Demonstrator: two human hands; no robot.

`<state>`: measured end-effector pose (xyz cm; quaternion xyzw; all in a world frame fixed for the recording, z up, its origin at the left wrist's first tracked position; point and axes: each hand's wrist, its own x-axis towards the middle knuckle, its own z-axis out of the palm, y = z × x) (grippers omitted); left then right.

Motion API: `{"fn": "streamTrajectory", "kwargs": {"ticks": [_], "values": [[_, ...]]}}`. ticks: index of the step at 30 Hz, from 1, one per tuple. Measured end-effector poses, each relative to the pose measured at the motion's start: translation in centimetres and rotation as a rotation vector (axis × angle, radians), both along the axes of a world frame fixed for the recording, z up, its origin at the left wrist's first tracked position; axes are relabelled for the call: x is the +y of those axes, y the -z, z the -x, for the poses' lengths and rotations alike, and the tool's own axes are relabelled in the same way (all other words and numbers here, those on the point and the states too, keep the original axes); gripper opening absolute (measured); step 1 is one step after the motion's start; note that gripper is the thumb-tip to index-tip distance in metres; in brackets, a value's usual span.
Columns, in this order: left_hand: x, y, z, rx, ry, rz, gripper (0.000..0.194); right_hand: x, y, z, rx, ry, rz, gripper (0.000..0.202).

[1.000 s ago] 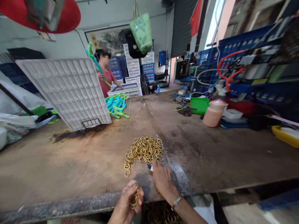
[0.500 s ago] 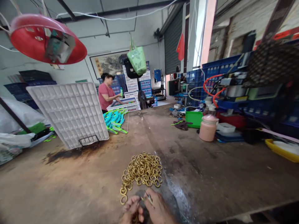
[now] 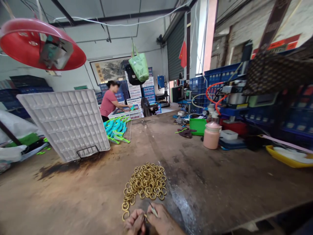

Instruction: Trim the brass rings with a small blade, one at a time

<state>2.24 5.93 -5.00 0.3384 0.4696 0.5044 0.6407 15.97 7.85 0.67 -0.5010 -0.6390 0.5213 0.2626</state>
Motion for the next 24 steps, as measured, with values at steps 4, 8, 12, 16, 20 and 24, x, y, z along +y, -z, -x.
{"fn": "streamTrajectory", "kwargs": {"ticks": [4,8,12,16,20,24], "values": [[-0.5,-0.6,-0.4,0.036,-0.041,0.003,0.052,-0.1,0.4,0.4,0.002,0.089,0.013,0.012],[-0.9,-1.1,-0.6,0.074,-0.036,-0.008,0.051,-0.5,0.4,0.6,0.067,0.109,0.012,0.02],[-1.3,-1.8,-0.5,0.071,0.093,0.015,0.048,-0.6,0.3,0.8,0.111,0.099,0.037,0.018],[-2.4,-3.6,-0.4,0.145,0.135,0.003,0.042,-0.6,0.0,0.8,0.116,0.115,-0.036,0.011],[-3.2,-5.1,-0.2,0.15,0.154,-0.025,0.036,-0.7,-0.4,0.9,0.077,0.13,-0.117,0.011],[-3.5,-5.0,0.0,0.054,0.141,-0.013,0.03,-1.0,-0.8,1.1,0.086,0.072,-0.107,0.015]]}}
